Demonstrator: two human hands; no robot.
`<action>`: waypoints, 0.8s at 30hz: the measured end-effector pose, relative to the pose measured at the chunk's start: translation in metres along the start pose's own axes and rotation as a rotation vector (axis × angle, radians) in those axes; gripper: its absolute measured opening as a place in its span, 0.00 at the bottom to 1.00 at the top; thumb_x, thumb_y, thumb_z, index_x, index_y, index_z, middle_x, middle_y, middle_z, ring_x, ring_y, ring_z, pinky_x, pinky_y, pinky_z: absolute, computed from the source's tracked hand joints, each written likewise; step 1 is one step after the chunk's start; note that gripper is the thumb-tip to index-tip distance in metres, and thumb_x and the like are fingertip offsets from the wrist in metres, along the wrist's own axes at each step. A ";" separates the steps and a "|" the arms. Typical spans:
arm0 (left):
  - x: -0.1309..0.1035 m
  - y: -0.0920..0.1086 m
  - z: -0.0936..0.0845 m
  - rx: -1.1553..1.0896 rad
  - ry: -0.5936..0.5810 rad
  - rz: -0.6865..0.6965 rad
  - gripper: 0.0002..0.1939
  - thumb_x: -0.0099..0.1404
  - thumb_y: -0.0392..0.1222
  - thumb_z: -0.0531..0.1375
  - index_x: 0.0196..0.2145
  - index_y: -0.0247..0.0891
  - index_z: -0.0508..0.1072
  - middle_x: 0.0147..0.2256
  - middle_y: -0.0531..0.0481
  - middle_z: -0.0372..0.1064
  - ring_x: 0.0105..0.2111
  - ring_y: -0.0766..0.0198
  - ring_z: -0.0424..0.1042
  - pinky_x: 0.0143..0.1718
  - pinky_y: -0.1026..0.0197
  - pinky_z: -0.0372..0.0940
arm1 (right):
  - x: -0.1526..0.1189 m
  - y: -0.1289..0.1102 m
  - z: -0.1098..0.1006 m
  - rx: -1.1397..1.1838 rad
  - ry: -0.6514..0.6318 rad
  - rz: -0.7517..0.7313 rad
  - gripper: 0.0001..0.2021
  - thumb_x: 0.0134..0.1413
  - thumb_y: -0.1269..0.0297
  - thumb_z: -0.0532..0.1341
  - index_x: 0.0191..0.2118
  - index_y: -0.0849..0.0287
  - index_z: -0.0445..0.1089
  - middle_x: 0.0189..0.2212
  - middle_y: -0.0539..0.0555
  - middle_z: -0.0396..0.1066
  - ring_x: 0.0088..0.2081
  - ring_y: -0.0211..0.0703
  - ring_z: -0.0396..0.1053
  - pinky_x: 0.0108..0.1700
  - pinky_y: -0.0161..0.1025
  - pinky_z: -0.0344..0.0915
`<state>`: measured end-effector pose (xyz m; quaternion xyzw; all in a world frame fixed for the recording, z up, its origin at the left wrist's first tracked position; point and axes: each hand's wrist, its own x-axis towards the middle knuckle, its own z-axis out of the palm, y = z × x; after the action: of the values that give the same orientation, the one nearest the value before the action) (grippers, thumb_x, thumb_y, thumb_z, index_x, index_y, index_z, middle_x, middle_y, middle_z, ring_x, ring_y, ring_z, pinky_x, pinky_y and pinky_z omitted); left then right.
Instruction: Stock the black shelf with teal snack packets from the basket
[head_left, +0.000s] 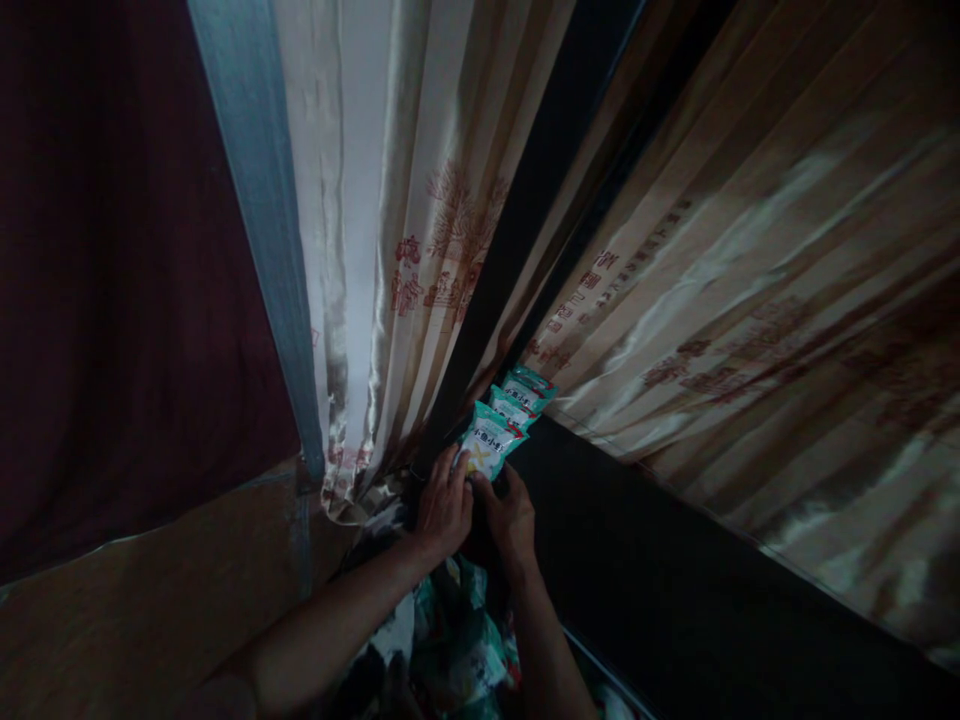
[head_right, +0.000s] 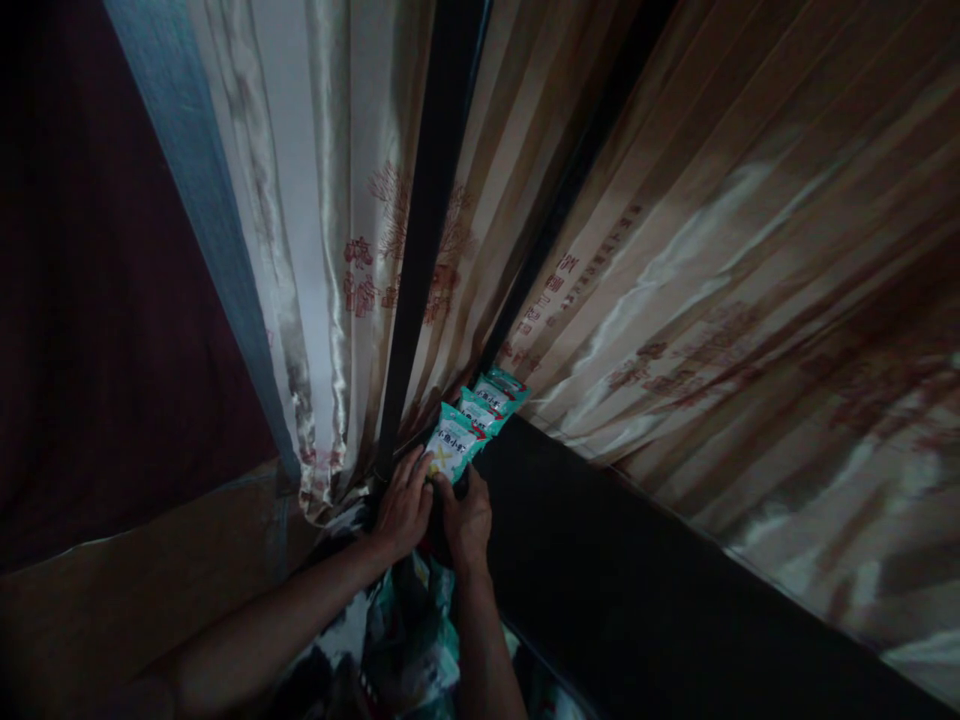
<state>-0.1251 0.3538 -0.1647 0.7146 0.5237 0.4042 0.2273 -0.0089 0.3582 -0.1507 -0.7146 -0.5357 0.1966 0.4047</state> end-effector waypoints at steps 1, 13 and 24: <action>-0.001 -0.001 0.002 0.001 0.003 0.000 0.25 0.66 0.35 0.45 0.61 0.32 0.55 0.62 0.38 0.50 0.62 0.54 0.50 0.62 0.47 0.51 | -0.001 0.001 -0.001 0.011 0.024 0.001 0.32 0.47 0.45 0.57 0.51 0.65 0.66 0.44 0.64 0.70 0.44 0.52 0.68 0.48 0.46 0.63; -0.005 -0.007 0.014 0.008 0.050 0.048 0.27 0.65 0.33 0.45 0.61 0.28 0.53 0.62 0.35 0.48 0.64 0.54 0.45 0.62 0.46 0.50 | 0.009 0.006 -0.001 0.151 0.050 0.121 0.44 0.44 0.42 0.57 0.63 0.66 0.51 0.60 0.66 0.56 0.60 0.55 0.56 0.59 0.48 0.54; -0.001 -0.008 0.018 0.003 0.138 0.069 0.27 0.64 0.33 0.46 0.61 0.34 0.52 0.62 0.39 0.49 0.63 0.56 0.47 0.62 0.45 0.51 | 0.015 0.006 -0.002 0.197 0.011 0.083 0.40 0.45 0.42 0.58 0.60 0.63 0.57 0.56 0.63 0.63 0.57 0.53 0.61 0.57 0.47 0.57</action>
<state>-0.1155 0.3578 -0.1813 0.7030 0.5138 0.4593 0.1757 0.0018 0.3709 -0.1519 -0.6938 -0.4815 0.2610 0.4676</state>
